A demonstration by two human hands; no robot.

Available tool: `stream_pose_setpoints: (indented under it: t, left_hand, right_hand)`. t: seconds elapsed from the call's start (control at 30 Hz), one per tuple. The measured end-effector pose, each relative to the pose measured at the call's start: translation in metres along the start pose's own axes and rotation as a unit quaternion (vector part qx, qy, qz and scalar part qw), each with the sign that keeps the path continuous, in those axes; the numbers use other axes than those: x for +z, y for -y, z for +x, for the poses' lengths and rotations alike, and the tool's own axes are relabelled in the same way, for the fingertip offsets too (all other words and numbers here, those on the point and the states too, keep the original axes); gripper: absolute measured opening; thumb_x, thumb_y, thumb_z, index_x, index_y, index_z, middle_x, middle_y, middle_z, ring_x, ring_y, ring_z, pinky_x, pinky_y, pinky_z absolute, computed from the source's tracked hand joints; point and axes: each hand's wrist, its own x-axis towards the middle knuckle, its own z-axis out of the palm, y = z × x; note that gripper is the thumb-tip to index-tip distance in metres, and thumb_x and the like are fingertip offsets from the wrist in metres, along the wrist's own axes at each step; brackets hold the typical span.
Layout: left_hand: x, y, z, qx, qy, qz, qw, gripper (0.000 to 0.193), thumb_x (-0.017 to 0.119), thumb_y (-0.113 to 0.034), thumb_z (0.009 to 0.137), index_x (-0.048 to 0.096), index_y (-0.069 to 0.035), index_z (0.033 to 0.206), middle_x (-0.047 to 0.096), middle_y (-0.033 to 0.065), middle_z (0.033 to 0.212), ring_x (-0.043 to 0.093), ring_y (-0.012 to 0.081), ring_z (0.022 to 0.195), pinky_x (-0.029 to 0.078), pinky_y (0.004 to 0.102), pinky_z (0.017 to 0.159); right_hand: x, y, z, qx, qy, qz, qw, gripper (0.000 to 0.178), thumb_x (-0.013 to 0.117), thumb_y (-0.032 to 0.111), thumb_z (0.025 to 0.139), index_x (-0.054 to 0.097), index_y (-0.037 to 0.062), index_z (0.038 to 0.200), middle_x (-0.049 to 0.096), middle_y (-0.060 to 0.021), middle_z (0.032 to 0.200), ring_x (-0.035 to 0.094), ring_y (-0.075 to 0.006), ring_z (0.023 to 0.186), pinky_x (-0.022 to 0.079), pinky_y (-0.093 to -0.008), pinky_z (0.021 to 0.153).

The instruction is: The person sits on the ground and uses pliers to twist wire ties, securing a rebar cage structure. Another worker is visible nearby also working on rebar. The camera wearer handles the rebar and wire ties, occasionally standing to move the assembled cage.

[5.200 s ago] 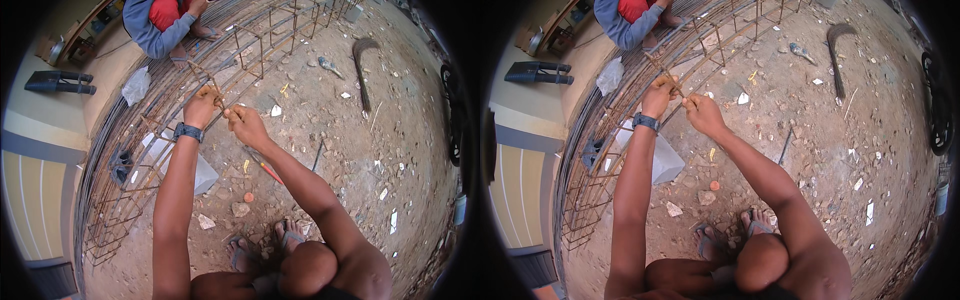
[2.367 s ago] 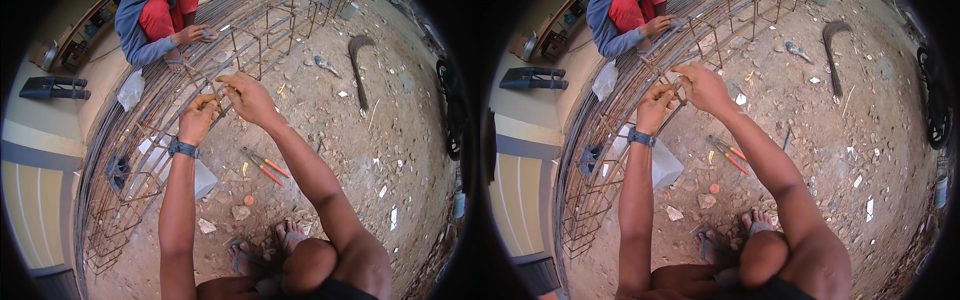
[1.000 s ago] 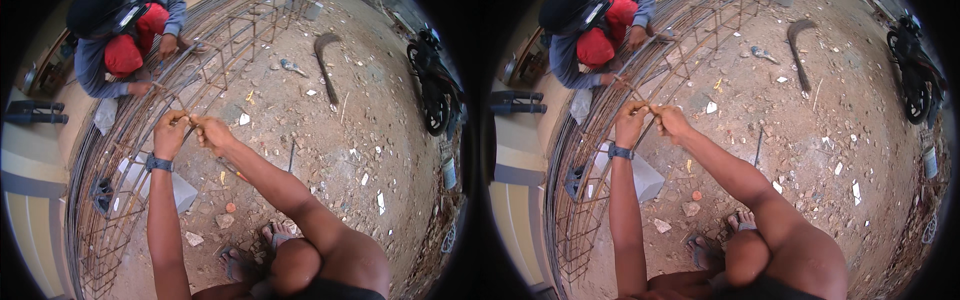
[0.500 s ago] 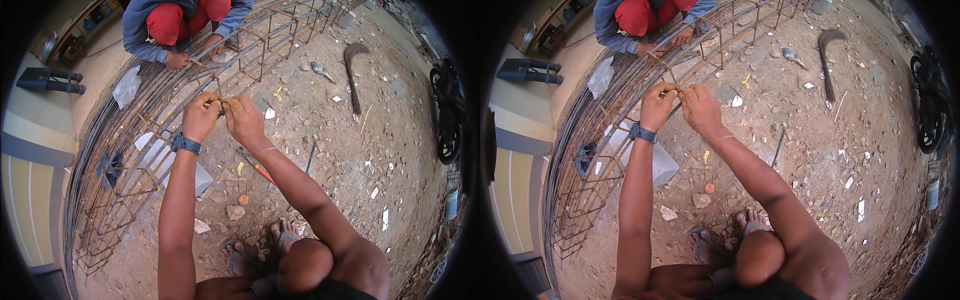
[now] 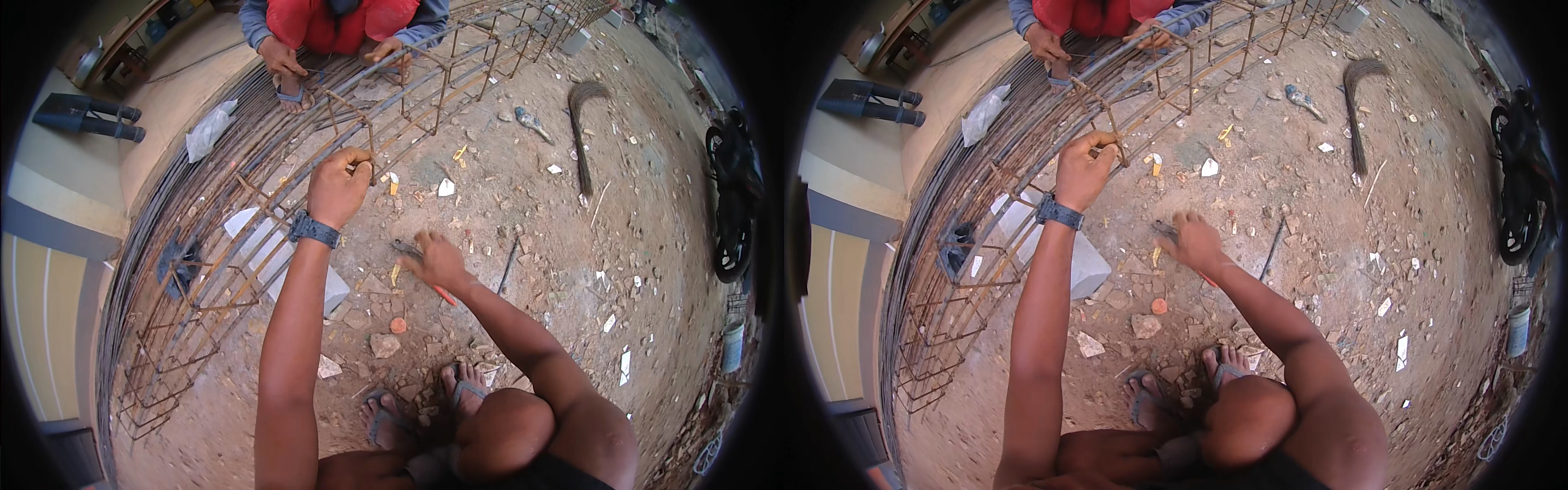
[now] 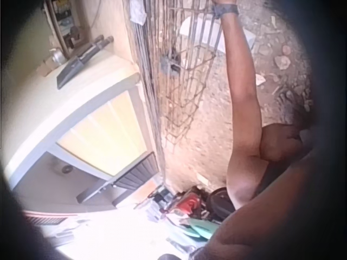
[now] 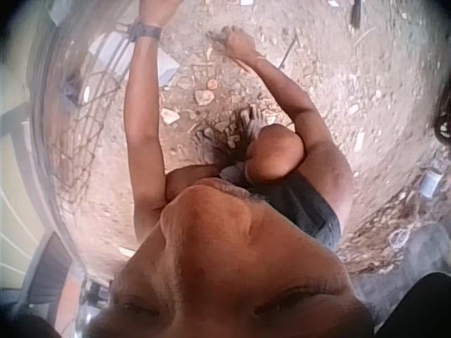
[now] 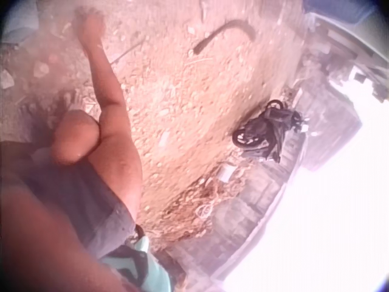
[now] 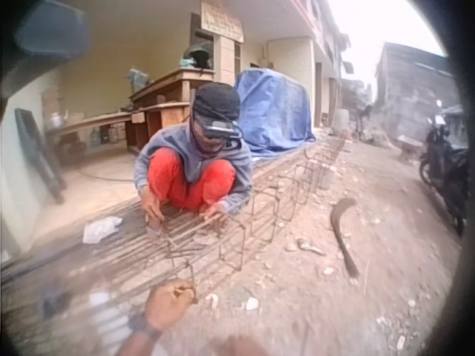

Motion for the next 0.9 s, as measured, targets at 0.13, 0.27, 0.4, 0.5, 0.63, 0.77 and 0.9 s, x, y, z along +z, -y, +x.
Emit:
stream_pose_setpoints:
  t: [0.13, 0.27, 0.4, 0.5, 0.63, 0.77, 0.9]
  left_hand:
    - [-0.003, -0.001, -0.002, -0.007, -0.005, 0.015, 1.000, 0.017, 0.066, -0.011, 0.086, 0.073, 0.000, 0.096, 0.074, 0.0123, 0.086, 0.067, 0.0182, 0.073, 0.052, 0.0306, 0.070]
    - [0.009, -0.013, 0.005, 0.001, 0.005, -0.004, 1.000, 0.017, 0.065, -0.011, 0.086, 0.073, 0.000, 0.096, 0.073, 0.0127, 0.085, 0.068, 0.0197, 0.073, 0.052, 0.0315, 0.070]
    - [-0.002, 0.006, -0.004, 0.017, -0.013, 0.004, 1.000, 0.018, 0.064, -0.011, 0.086, 0.072, 0.001, 0.096, 0.073, 0.0143, 0.084, 0.069, 0.0221, 0.073, 0.053, 0.0321, 0.071]
    - [0.003, -0.005, 0.001, 0.033, -0.009, -0.006, 0.999, 0.018, 0.064, -0.011, 0.086, 0.072, 0.001, 0.096, 0.073, 0.0153, 0.084, 0.070, 0.0231, 0.073, 0.053, 0.0323, 0.071]
    - [-0.003, 0.002, -0.004, 0.024, -0.015, 0.000, 1.000, 0.019, 0.063, -0.011, 0.086, 0.072, 0.002, 0.096, 0.072, 0.0160, 0.084, 0.070, 0.0235, 0.074, 0.054, 0.0330, 0.071]
    - [-0.001, -0.003, -0.002, 0.004, 0.003, -0.003, 1.000, 0.019, 0.063, -0.011, 0.085, 0.071, 0.002, 0.096, 0.072, 0.0163, 0.084, 0.070, 0.0238, 0.075, 0.054, 0.0335, 0.072]
    - [0.000, -0.003, -0.002, 0.027, -0.007, 0.006, 1.000, 0.019, 0.063, -0.011, 0.085, 0.072, 0.002, 0.097, 0.072, 0.0162, 0.085, 0.070, 0.0235, 0.074, 0.054, 0.0338, 0.072]
  right_hand:
    - [0.041, -0.019, -0.036, 0.030, 0.060, -0.094, 0.993, 0.059, 0.068, 0.045, 0.089, 0.053, 0.0034, 0.128, 0.061, -0.0262, 0.114, 0.065, -0.0354, 0.106, 0.055, -0.0464, 0.084]
    - [0.078, -0.061, -0.024, 0.023, 0.051, -0.168, 0.984, 0.050, 0.070, 0.041, 0.088, 0.055, 0.0027, 0.118, 0.066, -0.0233, 0.102, 0.068, -0.0334, 0.096, 0.056, -0.0433, 0.079]
    - [0.000, -0.024, -0.005, 0.220, 0.347, 0.310, 0.858, 0.038, 0.058, 0.032, 0.099, 0.056, 0.0038, 0.125, 0.069, -0.0174, 0.097, 0.069, -0.0231, 0.081, 0.057, -0.0370, 0.068]
    - [-0.003, -0.048, -0.019, 0.159, 0.267, 0.494, 0.812, 0.039, 0.058, 0.027, 0.101, 0.053, 0.0052, 0.133, 0.071, -0.0144, 0.101, 0.069, -0.0181, 0.082, 0.057, -0.0331, 0.063]
    - [-0.097, -0.002, -0.023, 0.061, 0.240, 0.500, 0.830, 0.050, 0.057, 0.024, 0.101, 0.041, 0.0077, 0.146, 0.069, -0.0146, 0.110, 0.069, -0.0198, 0.092, 0.060, -0.0337, 0.068]
    - [-0.143, 0.003, -0.001, 0.020, 0.295, 0.564, 0.771, 0.061, 0.057, 0.020, 0.100, 0.029, 0.0087, 0.153, 0.067, -0.0169, 0.114, 0.068, -0.0247, 0.103, 0.062, -0.0367, 0.077]
    - [-0.143, -0.005, 0.021, -0.010, 0.311, 0.596, 0.740, 0.058, 0.054, 0.009, 0.100, 0.030, 0.0089, 0.154, 0.064, -0.0258, 0.123, 0.067, -0.0332, 0.109, 0.061, -0.0437, 0.084]
